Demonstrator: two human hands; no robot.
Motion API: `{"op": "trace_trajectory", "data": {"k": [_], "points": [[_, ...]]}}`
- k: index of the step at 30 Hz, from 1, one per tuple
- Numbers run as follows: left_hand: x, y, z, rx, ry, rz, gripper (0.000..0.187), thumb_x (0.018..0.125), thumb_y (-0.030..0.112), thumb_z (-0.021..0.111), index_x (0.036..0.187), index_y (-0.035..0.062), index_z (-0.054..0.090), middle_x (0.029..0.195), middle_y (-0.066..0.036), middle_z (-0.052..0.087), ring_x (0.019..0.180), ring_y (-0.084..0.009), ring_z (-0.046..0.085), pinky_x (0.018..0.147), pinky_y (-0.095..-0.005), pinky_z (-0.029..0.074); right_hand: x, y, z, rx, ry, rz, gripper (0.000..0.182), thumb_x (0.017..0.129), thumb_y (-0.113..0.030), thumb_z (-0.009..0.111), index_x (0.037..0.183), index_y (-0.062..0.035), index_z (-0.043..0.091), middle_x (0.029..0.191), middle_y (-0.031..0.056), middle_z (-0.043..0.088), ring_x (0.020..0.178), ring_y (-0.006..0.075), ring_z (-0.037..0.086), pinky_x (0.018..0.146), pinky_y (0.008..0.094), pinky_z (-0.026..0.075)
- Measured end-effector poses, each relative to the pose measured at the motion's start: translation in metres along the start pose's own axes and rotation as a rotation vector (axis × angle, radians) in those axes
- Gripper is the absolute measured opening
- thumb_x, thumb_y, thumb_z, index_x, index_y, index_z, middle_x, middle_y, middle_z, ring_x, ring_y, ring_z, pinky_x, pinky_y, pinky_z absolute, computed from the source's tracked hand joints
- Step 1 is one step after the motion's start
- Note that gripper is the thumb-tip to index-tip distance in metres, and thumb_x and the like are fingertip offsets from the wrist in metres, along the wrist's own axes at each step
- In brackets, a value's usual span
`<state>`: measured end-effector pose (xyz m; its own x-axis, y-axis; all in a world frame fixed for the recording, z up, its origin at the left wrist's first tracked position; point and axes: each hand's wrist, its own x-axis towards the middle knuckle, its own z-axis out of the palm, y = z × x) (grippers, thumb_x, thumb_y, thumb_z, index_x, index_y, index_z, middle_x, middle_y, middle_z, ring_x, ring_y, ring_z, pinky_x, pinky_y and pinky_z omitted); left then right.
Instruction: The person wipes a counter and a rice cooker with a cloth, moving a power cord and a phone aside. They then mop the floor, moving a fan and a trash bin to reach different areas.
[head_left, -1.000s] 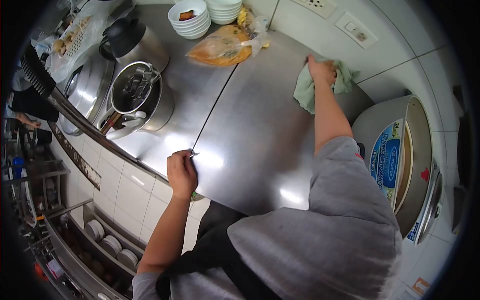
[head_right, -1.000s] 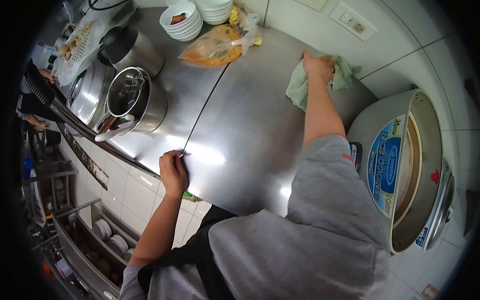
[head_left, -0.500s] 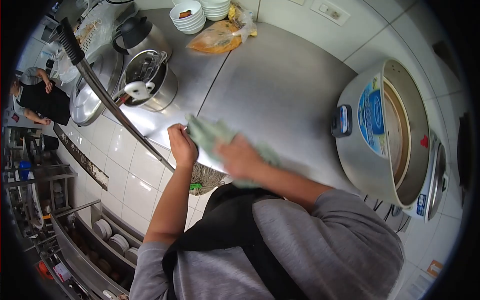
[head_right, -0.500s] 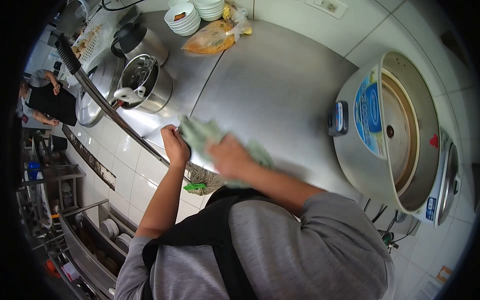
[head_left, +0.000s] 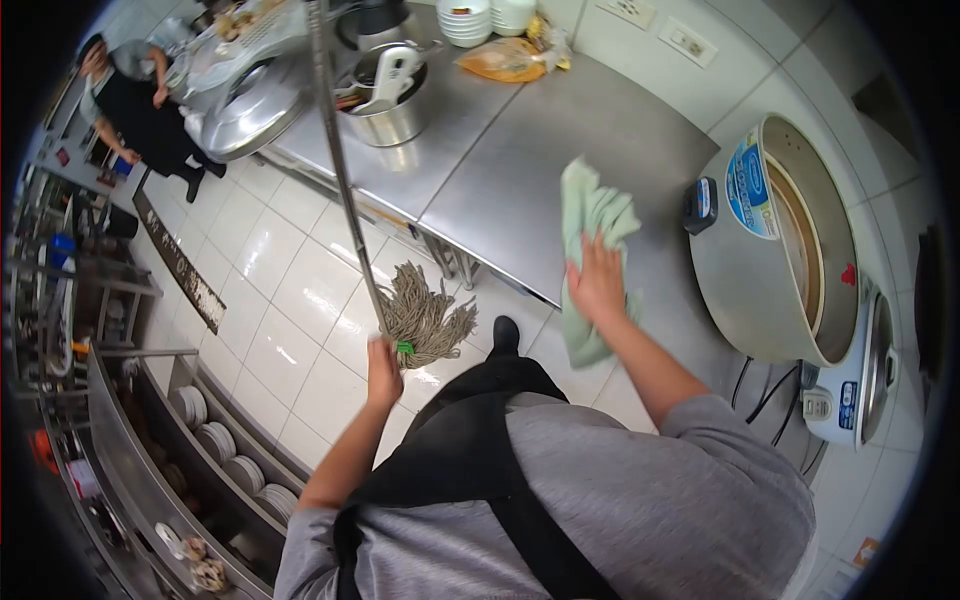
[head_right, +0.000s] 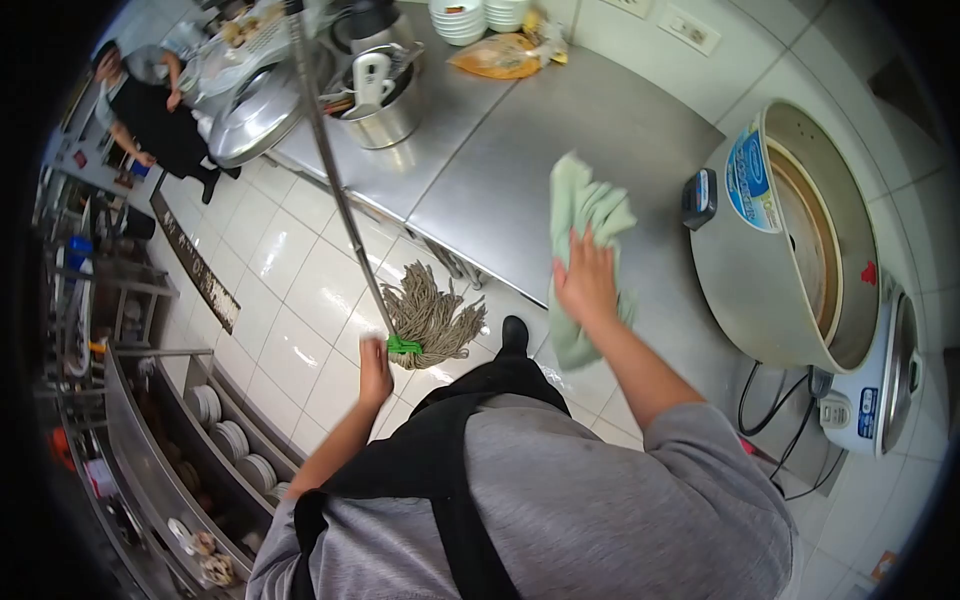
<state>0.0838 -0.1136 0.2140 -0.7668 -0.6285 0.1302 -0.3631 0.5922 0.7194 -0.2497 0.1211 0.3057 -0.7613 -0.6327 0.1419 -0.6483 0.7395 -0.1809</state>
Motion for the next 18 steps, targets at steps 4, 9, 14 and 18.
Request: {"op": "trace_trajectory", "data": {"k": [4, 9, 14, 18], "points": [[-0.232, -0.091, -0.039, 0.191, -0.097, -0.396, 0.012, 0.087, 0.004, 0.046, 0.097, -0.0021, 0.043, 0.097, -0.026, 0.046, 0.089, -0.0441, 0.047, 0.077, -0.0468, 0.041, -0.057, -0.041, -0.003, 0.138, -0.090, -0.306, 0.047, 0.088, -0.019, 0.058, 0.132, -0.0071, 0.046, 0.136, 0.0188, 0.045, 0.121, 0.0365, 0.045, 0.104, 0.0470, 0.034], [-0.431, -0.116, -0.096, 0.377, 0.113, -0.775, 0.012, 0.086, 0.004, 0.046, 0.097, -0.0014, 0.045, 0.097, -0.024, 0.048, 0.089, -0.0423, 0.048, 0.078, -0.0461, 0.041, -0.024, -0.074, -0.063, 0.833, 0.053, 0.038, 0.041, 0.088, -0.021, 0.062, 0.122, -0.0038, 0.046, 0.120, 0.0164, 0.056, 0.104, 0.0356, 0.058, 0.087, 0.0363, 0.046], [-0.421, -0.071, -0.113, 0.431, 0.386, -1.055, 0.010, 0.090, 0.003, 0.042, 0.099, -0.0003, 0.046, 0.099, -0.021, 0.050, 0.093, -0.0396, 0.050, 0.082, -0.0443, 0.042, 0.057, -0.043, -0.049, 0.357, 0.163, -0.003, 0.059, 0.087, -0.038, 0.062, 0.130, -0.0042, 0.040, 0.141, 0.0201, 0.036, 0.131, 0.0359, 0.034, 0.102, 0.0493, 0.032], [-0.364, -0.051, -0.094, 0.327, 0.567, -0.971, 0.010, 0.091, 0.004, 0.045, 0.100, 0.0001, 0.047, 0.098, -0.021, 0.051, 0.092, -0.0390, 0.052, 0.082, -0.0442, 0.043, 0.068, -0.095, 0.003, -0.048, -0.091, -0.036, 0.087, 0.079, -0.054, 0.063, 0.144, -0.0082, 0.028, 0.154, 0.0151, 0.016, 0.143, 0.0350, 0.009, 0.109, 0.0617, 0.016]]}}
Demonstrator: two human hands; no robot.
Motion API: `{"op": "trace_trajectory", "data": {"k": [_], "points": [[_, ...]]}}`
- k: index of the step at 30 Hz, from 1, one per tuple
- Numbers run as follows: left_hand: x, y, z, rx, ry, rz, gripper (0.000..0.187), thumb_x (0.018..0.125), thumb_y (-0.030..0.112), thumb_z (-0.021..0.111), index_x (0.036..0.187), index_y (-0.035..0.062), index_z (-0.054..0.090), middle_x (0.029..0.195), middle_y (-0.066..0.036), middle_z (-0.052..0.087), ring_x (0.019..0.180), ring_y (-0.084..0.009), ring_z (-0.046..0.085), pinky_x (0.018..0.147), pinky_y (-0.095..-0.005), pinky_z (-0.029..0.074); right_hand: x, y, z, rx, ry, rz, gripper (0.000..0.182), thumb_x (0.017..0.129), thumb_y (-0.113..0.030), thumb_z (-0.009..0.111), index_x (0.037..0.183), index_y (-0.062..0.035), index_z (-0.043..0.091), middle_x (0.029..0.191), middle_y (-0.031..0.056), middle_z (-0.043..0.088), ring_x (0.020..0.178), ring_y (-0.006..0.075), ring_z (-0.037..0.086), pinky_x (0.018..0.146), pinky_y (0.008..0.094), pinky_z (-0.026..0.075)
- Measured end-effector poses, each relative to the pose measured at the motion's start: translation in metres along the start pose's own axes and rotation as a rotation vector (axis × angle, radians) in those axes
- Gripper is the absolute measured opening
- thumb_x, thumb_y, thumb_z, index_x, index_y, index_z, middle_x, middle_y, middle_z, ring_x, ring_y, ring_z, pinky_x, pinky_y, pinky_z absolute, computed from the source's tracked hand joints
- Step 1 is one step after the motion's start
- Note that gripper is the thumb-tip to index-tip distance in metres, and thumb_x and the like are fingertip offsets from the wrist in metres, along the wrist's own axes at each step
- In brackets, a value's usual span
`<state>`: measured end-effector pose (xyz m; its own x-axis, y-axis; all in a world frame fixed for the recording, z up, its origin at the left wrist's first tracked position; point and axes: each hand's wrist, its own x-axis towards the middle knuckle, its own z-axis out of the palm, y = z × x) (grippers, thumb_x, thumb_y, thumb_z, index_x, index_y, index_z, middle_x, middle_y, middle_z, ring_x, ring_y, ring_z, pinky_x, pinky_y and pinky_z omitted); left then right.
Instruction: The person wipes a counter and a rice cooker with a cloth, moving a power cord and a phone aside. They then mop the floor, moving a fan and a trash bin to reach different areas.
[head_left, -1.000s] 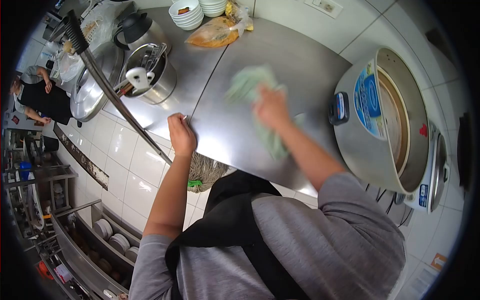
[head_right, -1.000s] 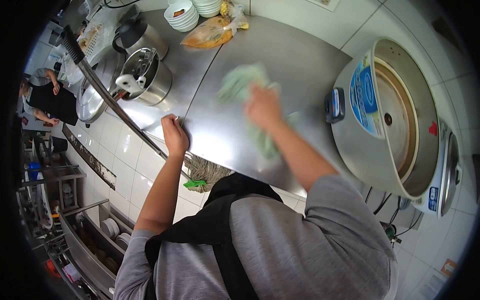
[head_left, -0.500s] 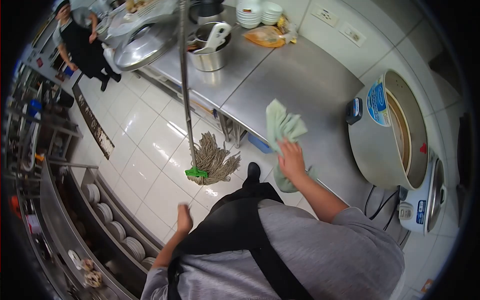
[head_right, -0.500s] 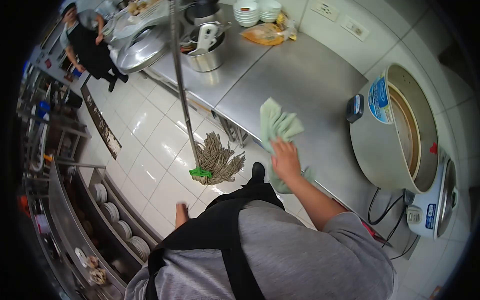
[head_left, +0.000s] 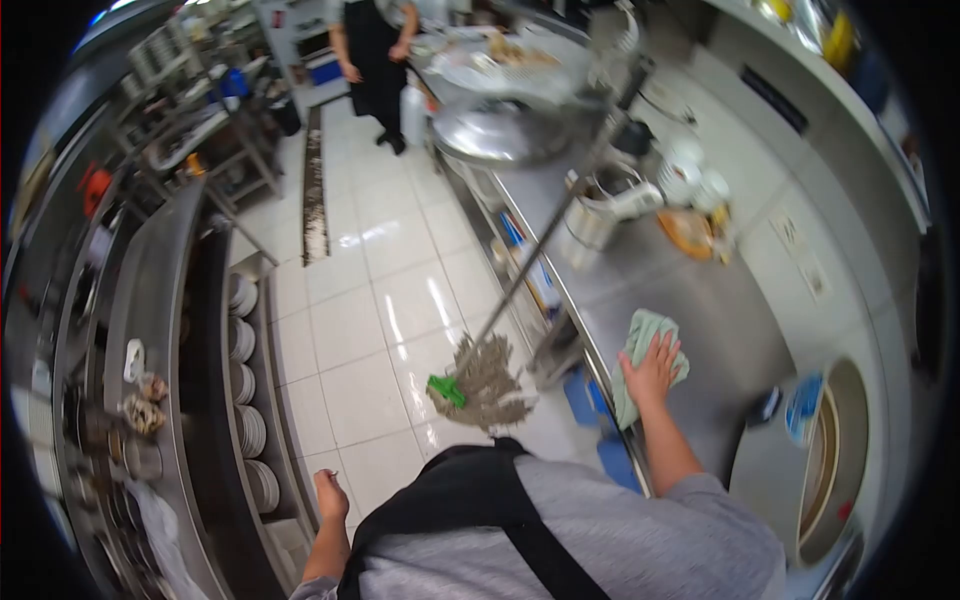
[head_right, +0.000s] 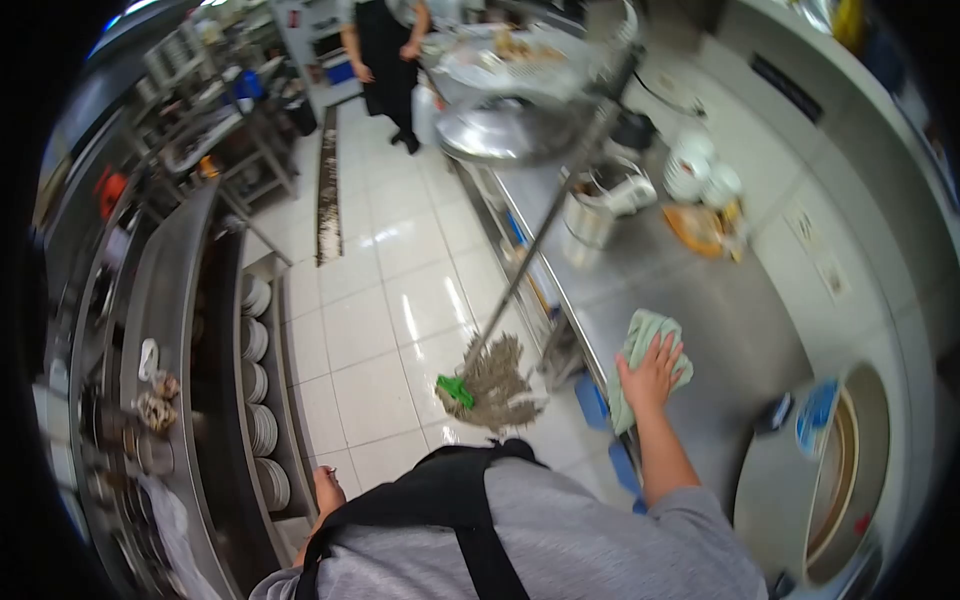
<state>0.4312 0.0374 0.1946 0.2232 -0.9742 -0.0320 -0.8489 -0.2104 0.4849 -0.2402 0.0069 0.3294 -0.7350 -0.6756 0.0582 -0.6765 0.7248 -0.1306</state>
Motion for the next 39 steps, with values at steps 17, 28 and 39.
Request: {"op": "trace_trajectory", "data": {"k": [17, 28, 39], "points": [[-0.122, -0.022, -0.018, -0.042, 0.098, -0.480, 0.009, 0.086, 0.013, 0.060, 0.094, 0.0070, 0.059, 0.085, -0.015, 0.067, 0.080, -0.0329, 0.065, 0.071, -0.0424, 0.050, 0.091, -0.189, 0.035, 0.194, 0.123, -0.405, 0.049, 0.072, -0.013, 0.073, 0.116, -0.0159, 0.053, 0.134, 0.0030, 0.045, 0.126, 0.0271, 0.040, 0.093, 0.0538, 0.038], [-0.019, -0.155, -0.084, -0.056, -0.010, -0.466, 0.013, 0.082, 0.014, 0.065, 0.088, 0.0035, 0.059, 0.084, -0.017, 0.067, 0.081, -0.0336, 0.066, 0.072, -0.0432, 0.051, 0.058, -0.188, 0.070, -0.079, 0.297, -0.059, 0.084, 0.067, -0.015, 0.079, 0.138, -0.0231, 0.035, 0.146, 0.0071, 0.031, 0.129, 0.0298, 0.037, 0.090, 0.0529, 0.043], [0.186, -0.046, -0.142, -0.857, -0.010, -0.018, 0.009, 0.089, 0.006, 0.060, 0.097, 0.0028, 0.064, 0.084, -0.006, 0.067, 0.076, -0.0134, 0.064, 0.069, -0.0273, 0.051, 0.014, -0.226, 0.067, -0.255, 0.171, 0.229, 0.056, 0.090, -0.008, 0.049, 0.140, -0.0269, 0.032, 0.145, 0.0058, 0.033, 0.124, 0.0303, 0.042, 0.090, 0.0525, 0.042]]}}
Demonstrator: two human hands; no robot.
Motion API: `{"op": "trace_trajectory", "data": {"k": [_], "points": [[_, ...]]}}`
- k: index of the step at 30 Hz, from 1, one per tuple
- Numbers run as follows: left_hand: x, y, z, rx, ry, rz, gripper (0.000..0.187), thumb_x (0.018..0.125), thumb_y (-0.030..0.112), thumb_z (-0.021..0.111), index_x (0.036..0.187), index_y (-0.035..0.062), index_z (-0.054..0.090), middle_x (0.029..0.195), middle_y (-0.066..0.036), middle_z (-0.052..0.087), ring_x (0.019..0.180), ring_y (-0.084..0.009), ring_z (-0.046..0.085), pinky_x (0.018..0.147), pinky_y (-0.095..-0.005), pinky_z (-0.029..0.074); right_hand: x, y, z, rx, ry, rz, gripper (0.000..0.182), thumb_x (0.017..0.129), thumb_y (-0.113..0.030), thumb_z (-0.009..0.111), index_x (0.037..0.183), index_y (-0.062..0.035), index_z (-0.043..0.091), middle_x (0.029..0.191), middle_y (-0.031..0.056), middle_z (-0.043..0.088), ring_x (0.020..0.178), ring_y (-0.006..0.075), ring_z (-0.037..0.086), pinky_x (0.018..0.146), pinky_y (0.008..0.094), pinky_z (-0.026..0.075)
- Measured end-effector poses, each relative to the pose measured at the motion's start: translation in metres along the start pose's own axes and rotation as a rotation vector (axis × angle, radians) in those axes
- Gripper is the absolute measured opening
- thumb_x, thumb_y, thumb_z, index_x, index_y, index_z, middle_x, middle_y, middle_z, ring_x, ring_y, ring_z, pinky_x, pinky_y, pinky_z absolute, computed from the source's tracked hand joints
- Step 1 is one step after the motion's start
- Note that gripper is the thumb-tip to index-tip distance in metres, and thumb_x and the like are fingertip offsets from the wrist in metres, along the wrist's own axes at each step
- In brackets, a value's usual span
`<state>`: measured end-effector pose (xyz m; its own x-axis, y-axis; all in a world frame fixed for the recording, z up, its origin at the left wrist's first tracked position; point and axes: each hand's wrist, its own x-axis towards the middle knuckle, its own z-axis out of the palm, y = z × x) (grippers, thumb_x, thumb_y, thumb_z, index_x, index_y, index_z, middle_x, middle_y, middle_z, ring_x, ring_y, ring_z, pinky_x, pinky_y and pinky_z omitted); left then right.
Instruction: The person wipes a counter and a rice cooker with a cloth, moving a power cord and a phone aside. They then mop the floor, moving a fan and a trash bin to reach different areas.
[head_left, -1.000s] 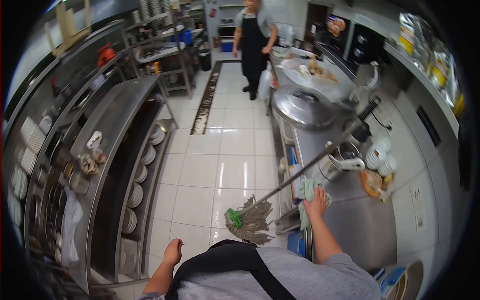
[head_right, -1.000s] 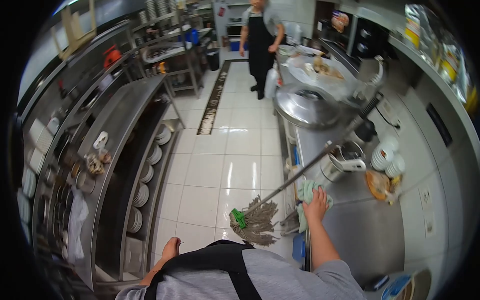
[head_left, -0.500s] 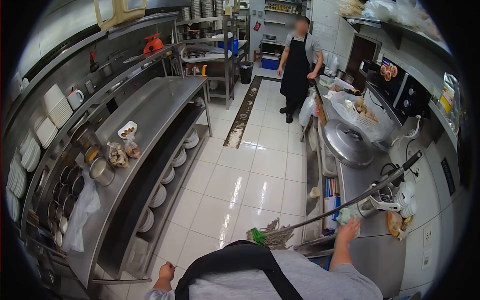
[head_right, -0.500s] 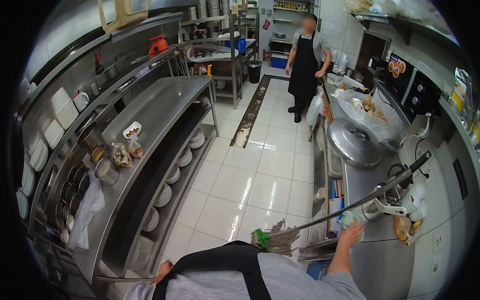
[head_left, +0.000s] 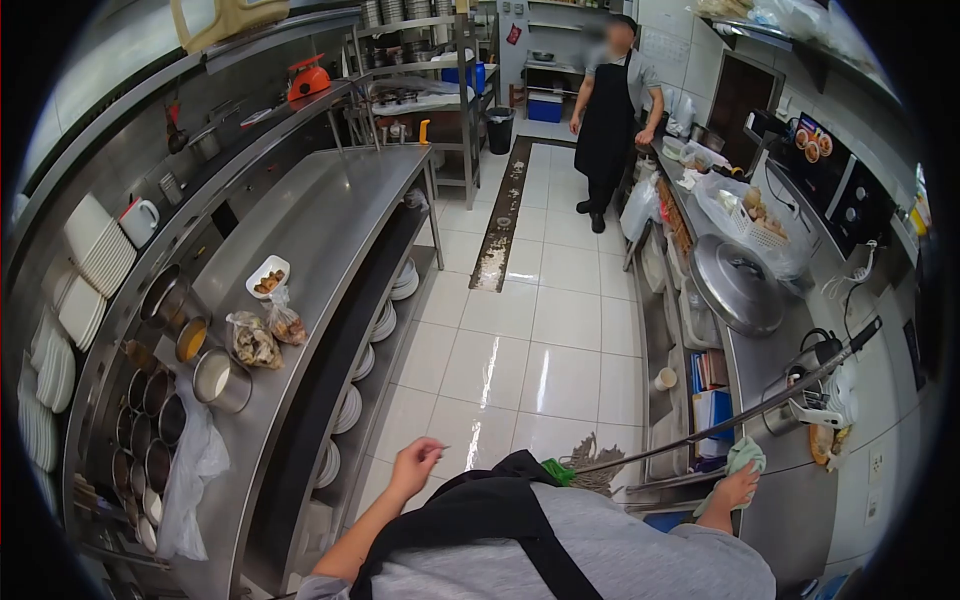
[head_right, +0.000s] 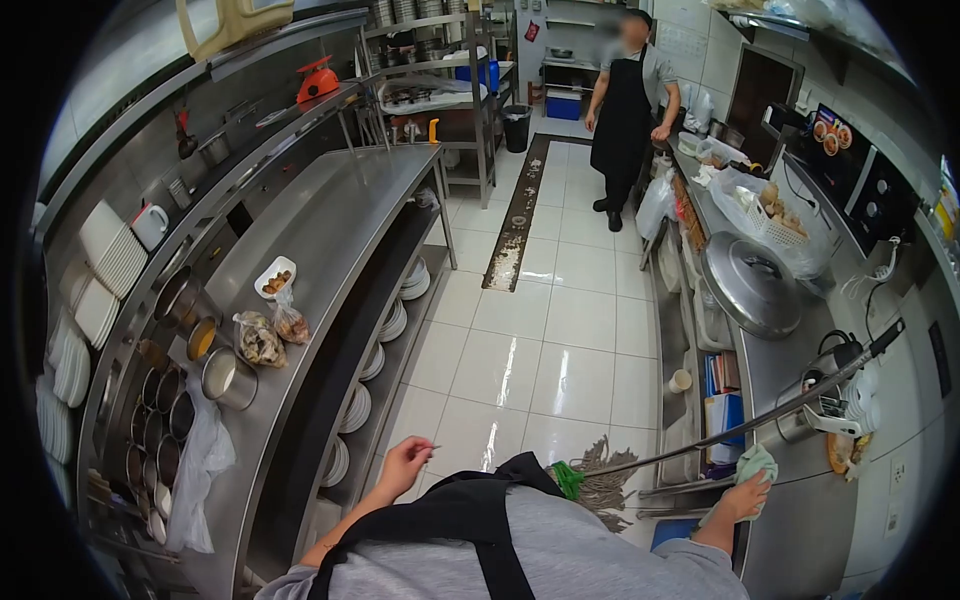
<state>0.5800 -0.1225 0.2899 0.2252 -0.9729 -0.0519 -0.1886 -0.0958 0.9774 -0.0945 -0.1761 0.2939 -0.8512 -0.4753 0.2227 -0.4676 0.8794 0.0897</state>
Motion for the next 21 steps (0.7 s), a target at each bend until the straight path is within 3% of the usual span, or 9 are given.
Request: {"op": "trace_trajectory", "data": {"k": [4, 6, 8, 10, 12, 16, 17, 19, 21], "points": [[0.073, 0.072, 0.013, 0.046, -0.149, 0.144, 0.012, 0.090, 0.005, 0.058, 0.099, 0.0026, 0.065, 0.089, -0.007, 0.068, 0.078, -0.0147, 0.064, 0.070, -0.0281, 0.051, 0.002, -0.027, 0.002, 0.081, -0.014, 0.153, 0.050, 0.094, -0.014, 0.043, 0.141, -0.0283, 0.032, 0.149, 0.0053, 0.028, 0.127, 0.0327, 0.039, 0.094, 0.0575, 0.039], [0.121, 0.083, 0.011, 0.240, -0.274, 0.246, 0.011, 0.090, 0.002, 0.057, 0.099, 0.0013, 0.064, 0.093, -0.004, 0.066, 0.083, -0.0128, 0.062, 0.074, -0.0256, 0.050, 0.000, -0.039, 0.005, 0.057, 0.025, 0.217, 0.052, 0.093, -0.013, 0.043, 0.142, -0.0289, 0.030, 0.150, 0.0050, 0.027, 0.129, 0.0338, 0.037, 0.094, 0.0583, 0.038], [0.180, 0.062, 0.005, 0.205, -0.275, 0.235, 0.014, 0.090, 0.001, 0.054, 0.099, 0.0032, 0.065, 0.095, -0.004, 0.066, 0.085, -0.0131, 0.062, 0.074, -0.0256, 0.050, 0.006, -0.045, 0.019, 0.034, 0.030, 0.251, 0.055, 0.093, -0.012, 0.043, 0.143, -0.0295, 0.028, 0.150, 0.0050, 0.027, 0.130, 0.0344, 0.036, 0.094, 0.0584, 0.039], [0.244, 0.032, -0.012, 0.125, -0.115, 0.107, 0.014, 0.088, 0.002, 0.054, 0.097, 0.0033, 0.065, 0.088, -0.011, 0.067, 0.080, -0.0181, 0.065, 0.071, -0.0291, 0.050, 0.016, -0.053, 0.037, -0.044, 0.087, 0.331, 0.058, 0.092, -0.011, 0.044, 0.144, -0.0303, 0.027, 0.150, 0.0022, 0.027, 0.130, 0.0342, 0.036, 0.091, 0.0578, 0.043], [0.296, -0.020, -0.053, 0.375, 0.016, 0.032, 0.012, 0.088, 0.008, 0.056, 0.095, 0.0040, 0.065, 0.082, -0.011, 0.067, 0.079, -0.0194, 0.065, 0.070, -0.0309, 0.050, 0.023, -0.066, 0.037, -0.050, 0.095, 0.378, 0.059, 0.091, -0.011, 0.045, 0.144, -0.0305, 0.027, 0.150, 0.0030, 0.027, 0.129, 0.0344, 0.038, 0.092, 0.0572, 0.043], [0.317, -0.111, -0.159, 0.623, 0.344, -0.265, 0.014, 0.083, 0.017, 0.063, 0.090, 0.0055, 0.068, 0.082, -0.014, 0.068, 0.075, -0.0247, 0.065, 0.069, -0.0361, 0.051, 0.048, -0.051, 0.087, -0.107, 0.205, 0.384, 0.063, 0.090, -0.012, 0.049, 0.144, -0.0318, 0.024, 0.150, 0.0053, 0.026, 0.125, 0.0350, 0.043, 0.091, 0.0554, 0.045], [0.308, -0.117, -0.179, 0.675, 0.421, -0.328, 0.014, 0.082, 0.017, 0.064, 0.088, 0.0044, 0.068, 0.080, -0.015, 0.067, 0.075, -0.0264, 0.065, 0.070, -0.0375, 0.051, 0.038, -0.066, 0.064, -0.205, 0.246, 0.352, 0.054, 0.086, -0.010, 0.053, 0.138, -0.0234, 0.043, 0.141, 0.0089, 0.044, 0.117, 0.0379, 0.051, 0.091, 0.0501, 0.046], [0.299, -0.172, -0.224, 0.758, 0.560, -0.288, 0.008, 0.077, 0.010, 0.064, 0.082, 0.0053, 0.069, 0.076, -0.014, 0.068, 0.072, -0.0254, 0.066, 0.068, -0.0373, 0.051, 0.033, -0.090, 0.053, -0.227, 0.239, 0.357, 0.050, 0.086, -0.011, 0.053, 0.134, -0.0218, 0.045, 0.136, 0.0091, 0.046, 0.114, 0.0369, 0.053, 0.090, 0.0491, 0.047], [0.292, -0.181, -0.238, 0.659, 0.490, -0.602, 0.008, 0.074, 0.011, 0.065, 0.072, 0.0041, 0.069, 0.072, -0.013, 0.068, 0.066, -0.0243, 0.066, 0.064, -0.0364, 0.053, 0.024, -0.109, 0.049, -0.257, 0.169, 0.366, 0.045, 0.087, -0.011, 0.053, 0.130, -0.0202, 0.048, 0.131, 0.0092, 0.048, 0.112, 0.0359, 0.054, 0.089, 0.0482, 0.047]]}}
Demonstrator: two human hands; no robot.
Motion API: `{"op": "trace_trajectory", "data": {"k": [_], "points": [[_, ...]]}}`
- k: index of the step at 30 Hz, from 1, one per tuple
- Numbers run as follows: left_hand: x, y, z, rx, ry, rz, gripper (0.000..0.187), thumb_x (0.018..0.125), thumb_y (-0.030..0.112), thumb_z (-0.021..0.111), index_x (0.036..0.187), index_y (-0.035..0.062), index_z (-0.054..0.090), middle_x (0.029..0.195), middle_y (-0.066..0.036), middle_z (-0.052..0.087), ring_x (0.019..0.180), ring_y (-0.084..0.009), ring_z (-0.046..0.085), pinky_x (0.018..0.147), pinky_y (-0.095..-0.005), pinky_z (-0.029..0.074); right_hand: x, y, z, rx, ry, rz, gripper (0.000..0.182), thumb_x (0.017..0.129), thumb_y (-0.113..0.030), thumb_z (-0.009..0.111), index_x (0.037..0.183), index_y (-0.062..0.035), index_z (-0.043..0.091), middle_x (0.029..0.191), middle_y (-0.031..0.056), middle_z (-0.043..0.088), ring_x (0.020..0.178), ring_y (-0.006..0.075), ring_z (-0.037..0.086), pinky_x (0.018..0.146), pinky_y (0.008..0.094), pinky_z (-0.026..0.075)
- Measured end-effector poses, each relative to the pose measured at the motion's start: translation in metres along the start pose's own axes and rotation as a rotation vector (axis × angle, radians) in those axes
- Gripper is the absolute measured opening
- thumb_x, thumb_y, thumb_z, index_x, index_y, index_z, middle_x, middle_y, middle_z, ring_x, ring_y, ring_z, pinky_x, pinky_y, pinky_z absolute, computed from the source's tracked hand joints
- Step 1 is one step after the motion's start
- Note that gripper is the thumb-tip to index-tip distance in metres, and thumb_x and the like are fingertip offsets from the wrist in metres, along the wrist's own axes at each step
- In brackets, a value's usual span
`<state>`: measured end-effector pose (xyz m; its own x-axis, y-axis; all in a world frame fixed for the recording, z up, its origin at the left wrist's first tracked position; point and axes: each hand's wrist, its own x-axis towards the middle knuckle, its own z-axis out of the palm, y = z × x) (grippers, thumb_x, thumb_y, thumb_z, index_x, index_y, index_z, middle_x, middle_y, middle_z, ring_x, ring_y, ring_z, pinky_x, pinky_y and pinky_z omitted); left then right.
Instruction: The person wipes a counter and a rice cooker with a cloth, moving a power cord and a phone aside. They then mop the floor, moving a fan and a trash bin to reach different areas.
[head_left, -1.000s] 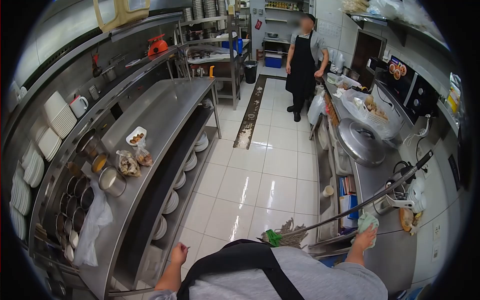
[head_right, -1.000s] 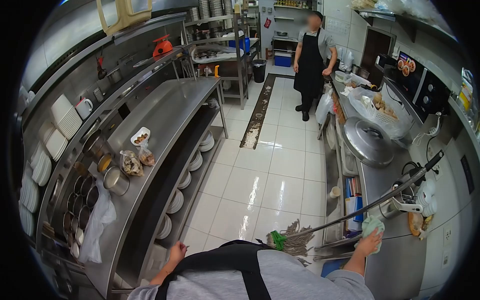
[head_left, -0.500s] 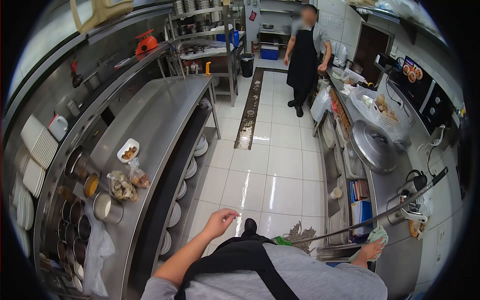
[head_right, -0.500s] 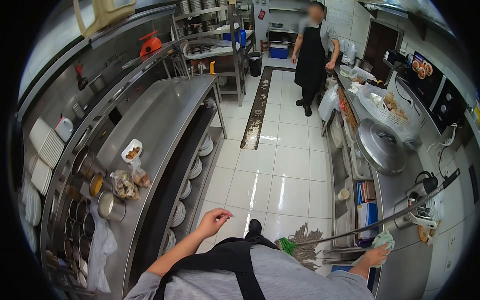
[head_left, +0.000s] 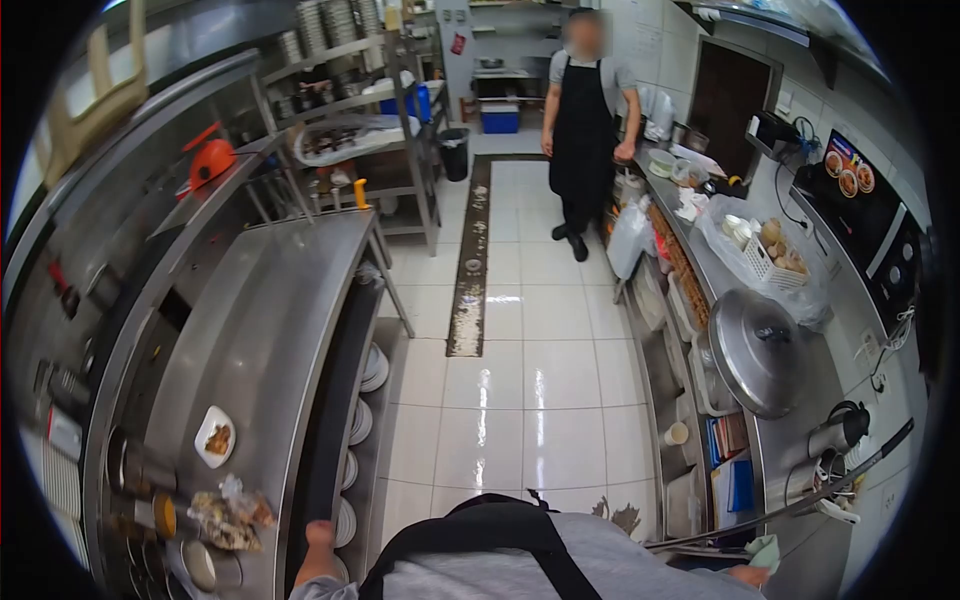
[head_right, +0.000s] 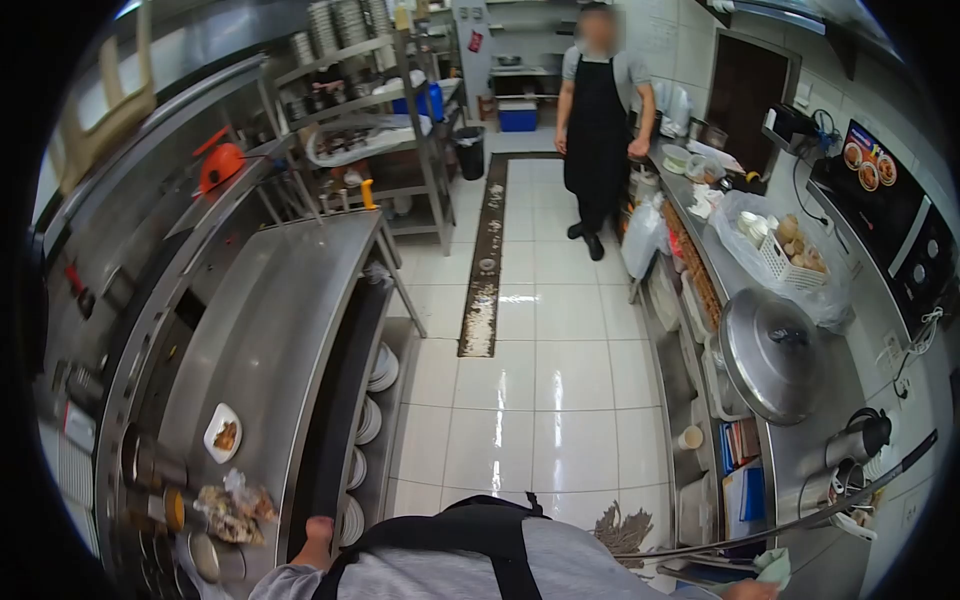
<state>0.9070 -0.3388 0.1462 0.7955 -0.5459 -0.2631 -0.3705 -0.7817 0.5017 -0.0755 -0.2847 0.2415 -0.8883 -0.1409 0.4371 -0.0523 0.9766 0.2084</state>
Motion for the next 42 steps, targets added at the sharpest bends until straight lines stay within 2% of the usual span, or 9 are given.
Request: {"op": "trace_trajectory", "data": {"k": [3, 8, 10, 11, 12, 15, 28, 36, 42], "points": [[-0.008, -0.003, 0.012, 0.035, -0.106, -0.039, 0.013, 0.074, 0.013, 0.064, 0.077, 0.0019, 0.070, 0.068, -0.012, 0.067, 0.060, -0.0250, 0.065, 0.056, -0.0391, 0.052, -0.026, -0.047, -0.008, -0.039, -0.157, -0.054, 0.039, 0.087, -0.012, 0.053, 0.125, -0.0179, 0.052, 0.124, 0.0095, 0.052, 0.107, 0.0344, 0.056, 0.087, 0.0468, 0.047], [0.097, 0.051, 0.047, 0.718, -0.583, 0.825, 0.026, 0.074, 0.032, 0.063, 0.078, 0.0069, 0.069, 0.073, -0.014, 0.066, 0.069, -0.0284, 0.066, 0.058, -0.0413, 0.049, -0.067, -0.142, -0.021, -0.121, -0.416, -0.134, 0.029, 0.087, -0.014, 0.053, 0.116, -0.0139, 0.058, 0.111, 0.0099, 0.058, 0.100, 0.0319, 0.060, 0.084, 0.0445, 0.048], [0.137, 0.097, 0.079, 0.739, -0.438, 0.875, 0.019, 0.079, 0.022, 0.060, 0.082, 0.0058, 0.069, 0.071, -0.011, 0.066, 0.067, -0.0261, 0.065, 0.058, -0.0379, 0.049, -0.076, -0.181, -0.027, -0.153, -0.487, -0.179, 0.027, 0.087, -0.015, 0.053, 0.112, -0.0123, 0.060, 0.106, 0.0100, 0.060, 0.098, 0.0309, 0.061, 0.083, 0.0436, 0.048], [0.159, 0.126, 0.098, 0.054, -0.504, 0.314, 0.018, 0.082, 0.013, 0.055, 0.088, 0.0025, 0.068, 0.078, -0.013, 0.067, 0.073, -0.0243, 0.065, 0.062, -0.0353, 0.051, -0.080, -0.198, -0.027, -0.166, -0.514, -0.196, 0.025, 0.087, -0.015, 0.053, 0.111, -0.0115, 0.062, 0.104, 0.0101, 0.061, 0.096, 0.0304, 0.062, 0.082, 0.0431, 0.049], [0.189, 0.170, 0.120, -0.614, -0.511, -0.245, 0.019, 0.086, 0.004, 0.051, 0.094, -0.0008, 0.068, 0.086, -0.014, 0.068, 0.079, -0.0225, 0.065, 0.067, -0.0328, 0.052, -0.084, -0.212, -0.029, -0.180, -0.551, -0.202, 0.024, 0.087, -0.016, 0.053, 0.109, -0.0107, 0.063, 0.102, 0.0102, 0.063, 0.095, 0.0299, 0.062, 0.081, 0.0426, 0.049], [0.269, 0.308, 0.168, 0.013, -0.464, 0.342, 0.022, 0.086, 0.013, 0.060, 0.104, 0.0030, 0.069, 0.097, -0.011, 0.070, 0.089, -0.0196, 0.066, 0.079, -0.0309, 0.051, -0.089, -0.241, -0.011, -0.235, -0.634, -0.245, 0.023, 0.087, -0.017, 0.053, 0.103, -0.0083, 0.067, 0.094, 0.0104, 0.066, 0.091, 0.0284, 0.064, 0.079, 0.0412, 0.049], [0.238, 0.979, 0.255, -0.343, -0.934, 1.222, 0.022, 0.095, 0.017, 0.054, 0.102, 0.0005, 0.066, 0.099, -0.012, 0.069, 0.091, -0.0200, 0.065, 0.081, -0.0305, 0.049, -0.111, -0.424, -0.090, -0.172, -0.702, -0.092, 0.027, 0.079, -0.010, 0.059, 0.105, -0.0058, 0.066, 0.098, 0.0145, 0.066, 0.096, 0.0295, 0.064, 0.084, 0.0406, 0.049], [0.481, 0.863, 0.355, 0.601, -0.608, 1.016, 0.030, 0.084, 0.032, 0.059, 0.090, 0.0051, 0.070, 0.092, -0.020, 0.066, 0.089, -0.0374, 0.063, 0.081, -0.0456, 0.049, -0.078, -0.709, -0.097, 0.243, -0.785, -0.233, 0.038, 0.072, -0.003, 0.065, 0.111, -0.0056, 0.062, 0.106, 0.0175, 0.064, 0.103, 0.0316, 0.062, 0.089, 0.0411, 0.048], [0.524, 0.763, 0.264, 0.667, -0.582, 0.348, 0.020, 0.078, 0.022, 0.066, 0.093, 0.0111, 0.073, 0.098, -0.014, 0.068, 0.093, -0.0316, 0.065, 0.084, -0.0395, 0.051, -0.049, -1.131, -0.241, 0.550, -0.516, -1.183, 0.063, 0.067, -0.007, 0.072, 0.127, -0.0084, 0.050, 0.120, 0.0153, 0.056, 0.113, 0.0329, 0.054, 0.096, 0.0413, 0.044]]}}
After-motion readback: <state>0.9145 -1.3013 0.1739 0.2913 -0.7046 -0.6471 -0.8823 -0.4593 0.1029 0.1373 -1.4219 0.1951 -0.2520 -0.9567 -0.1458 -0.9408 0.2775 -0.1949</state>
